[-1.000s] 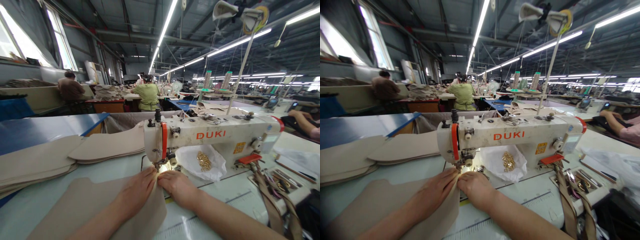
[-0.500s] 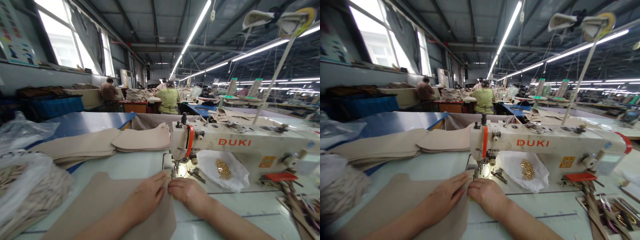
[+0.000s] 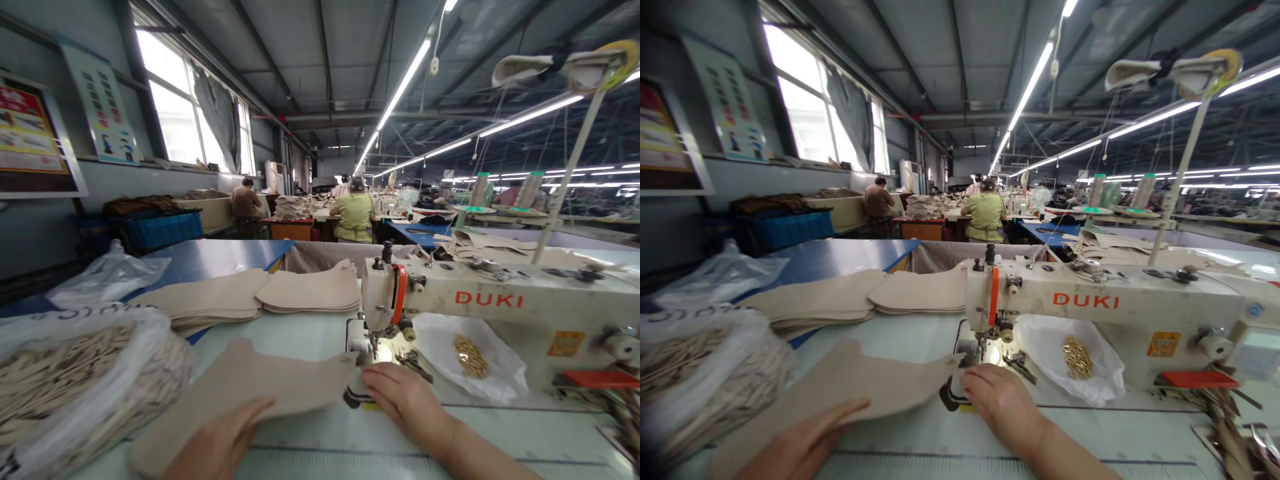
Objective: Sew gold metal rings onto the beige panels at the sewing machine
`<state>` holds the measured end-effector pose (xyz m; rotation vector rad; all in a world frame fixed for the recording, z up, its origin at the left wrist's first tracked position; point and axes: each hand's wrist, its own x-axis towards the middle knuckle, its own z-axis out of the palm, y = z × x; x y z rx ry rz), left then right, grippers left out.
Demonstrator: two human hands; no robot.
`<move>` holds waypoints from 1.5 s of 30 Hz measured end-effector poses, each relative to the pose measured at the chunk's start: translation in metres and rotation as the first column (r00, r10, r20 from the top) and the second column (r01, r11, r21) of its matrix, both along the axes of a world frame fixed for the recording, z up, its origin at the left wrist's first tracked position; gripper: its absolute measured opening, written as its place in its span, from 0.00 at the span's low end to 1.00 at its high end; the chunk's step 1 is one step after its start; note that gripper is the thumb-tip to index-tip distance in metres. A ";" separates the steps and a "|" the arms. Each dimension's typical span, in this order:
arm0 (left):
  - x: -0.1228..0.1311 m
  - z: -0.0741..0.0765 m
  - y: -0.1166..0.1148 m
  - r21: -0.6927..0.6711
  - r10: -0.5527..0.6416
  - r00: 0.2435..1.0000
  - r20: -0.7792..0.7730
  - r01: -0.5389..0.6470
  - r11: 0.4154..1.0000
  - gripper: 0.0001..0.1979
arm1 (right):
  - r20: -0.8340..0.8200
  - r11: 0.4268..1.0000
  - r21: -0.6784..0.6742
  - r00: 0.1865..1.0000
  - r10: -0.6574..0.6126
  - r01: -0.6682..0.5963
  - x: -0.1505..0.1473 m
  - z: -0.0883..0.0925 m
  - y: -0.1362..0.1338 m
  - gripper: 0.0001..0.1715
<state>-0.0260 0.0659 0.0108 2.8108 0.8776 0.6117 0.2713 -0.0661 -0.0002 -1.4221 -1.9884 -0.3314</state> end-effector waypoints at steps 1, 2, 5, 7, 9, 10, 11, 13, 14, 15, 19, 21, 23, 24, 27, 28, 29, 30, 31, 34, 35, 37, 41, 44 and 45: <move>0.001 0.018 0.007 -0.001 0.101 0.993 0.061 -0.101 0.995 0.17 | -0.005 1.000 0.009 1.000 -0.009 0.009 -0.001 0.000 0.000 0.18; 0.006 0.038 0.013 0.008 0.199 0.971 0.130 -0.202 0.979 0.18 | -0.007 1.000 0.010 1.000 -0.016 0.016 -0.001 -0.001 0.000 0.18; 0.038 0.103 0.033 0.157 0.321 0.880 0.351 -0.393 0.906 0.19 | 0.000 1.000 -0.008 1.000 -0.029 0.029 -0.001 -0.002 0.001 0.17; 0.073 0.132 0.052 0.292 0.225 0.898 0.377 -0.346 0.892 0.19 | 0.001 0.999 -0.013 0.999 -0.038 0.038 0.001 -0.004 0.002 0.16; 0.111 0.142 0.075 0.410 0.122 0.964 0.238 -0.214 0.887 0.21 | -0.001 0.999 -0.006 0.999 -0.039 0.039 0.003 -0.005 0.003 0.15; 0.130 0.140 0.086 0.412 0.106 0.977 0.185 -0.175 0.894 0.22 | -0.003 0.999 -0.007 0.999 -0.038 0.038 0.004 -0.006 0.003 0.14; 0.147 0.133 0.097 0.398 0.110 0.985 0.135 -0.155 0.904 0.23 | -0.002 0.999 -0.004 0.999 -0.034 0.034 0.006 -0.007 0.004 0.14; 0.174 0.108 0.116 0.348 0.140 0.989 0.047 -0.147 0.926 0.24 | 0.004 1.000 0.017 1.000 -0.025 0.025 0.008 -0.009 0.005 0.13; 0.184 0.091 0.122 0.320 0.152 0.988 0.001 -0.145 0.936 0.23 | 0.009 0.999 0.036 1.000 -0.020 0.020 0.009 -0.010 0.006 0.13; 0.190 0.073 0.127 0.290 0.161 0.986 -0.047 -0.141 0.947 0.21 | 0.012 0.998 0.056 1.000 -0.015 0.015 0.010 -0.011 0.007 0.13; 0.194 0.014 0.132 0.198 0.191 0.965 -0.181 -0.155 0.968 0.19 | 0.005 0.995 0.103 1.000 0.003 -0.003 0.011 -0.016 0.011 0.14; 0.189 0.002 0.130 0.179 0.198 0.958 -0.206 -0.162 0.970 0.23 | 0.005 0.998 0.068 1.000 0.008 -0.008 0.011 -0.018 0.012 0.13; 0.184 -0.001 0.126 0.175 0.208 0.953 -0.218 -0.172 0.969 0.28 | 0.009 1.000 0.023 1.000 0.011 -0.011 0.011 -0.019 0.012 0.13; 0.180 0.001 0.125 0.180 0.219 0.951 -0.220 -0.181 0.967 0.29 | 0.009 1.000 0.019 1.000 0.017 -0.017 0.011 -0.019 0.012 0.13; 0.164 0.012 0.123 0.215 0.274 0.937 -0.217 -0.228 0.950 0.29 | 0.012 0.999 0.012 0.999 0.050 -0.051 0.013 -0.019 0.010 0.13; 0.155 0.018 0.124 0.231 0.301 0.929 -0.217 -0.251 0.940 0.28 | 0.012 0.998 -0.010 0.998 0.056 -0.055 0.013 -0.019 0.009 0.13; 0.145 0.025 0.127 0.248 0.336 0.917 -0.216 -0.282 0.927 0.28 | 0.008 0.998 -0.043 0.999 0.052 -0.051 0.013 -0.018 0.008 0.13; 0.133 0.032 0.131 0.262 0.379 0.900 -0.215 -0.321 0.910 0.28 | 0.003 0.996 -0.080 0.999 0.043 -0.043 0.013 -0.016 0.007 0.13; 0.120 0.040 0.137 0.272 0.429 0.877 -0.218 -0.367 0.889 0.29 | -0.003 0.993 -0.109 0.999 0.035 -0.035 0.013 -0.015 0.006 0.13; 0.079 0.063 0.158 0.256 0.556 0.783 -0.278 -0.498 0.829 0.30 | -0.011 0.993 -0.116 1.000 0.015 -0.016 0.011 -0.011 0.004 0.13; 0.067 0.069 0.165 0.239 0.571 0.757 -0.318 -0.519 0.821 0.30 | -0.007 0.994 -0.108 1.000 0.009 -0.010 0.010 -0.010 0.003 0.13; 0.050 0.076 0.173 0.206 0.560 0.728 -0.396 -0.524 0.827 0.27 | 0.009 0.996 -0.090 1.000 0.001 0.000 0.009 -0.008 0.003 0.14; 0.040 0.082 0.174 0.188 0.498 0.719 -0.485 -0.470 0.862 0.21 | 0.043 0.998 -0.060 0.999 -0.012 0.015 0.007 -0.007 0.002 0.15; 0.039 0.088 0.172 0.204 0.487 0.707 -0.512 -0.451 0.869 0.16 | 0.037 0.998 -0.046 0.999 -0.030 0.031 0.008 -0.009 0.001 0.15; 0.038 0.091 0.172 0.213 0.489 0.703 -0.516 -0.447 0.869 0.15 | 0.032 0.998 -0.047 0.999 -0.035 0.036 0.008 -0.010 0.001 0.15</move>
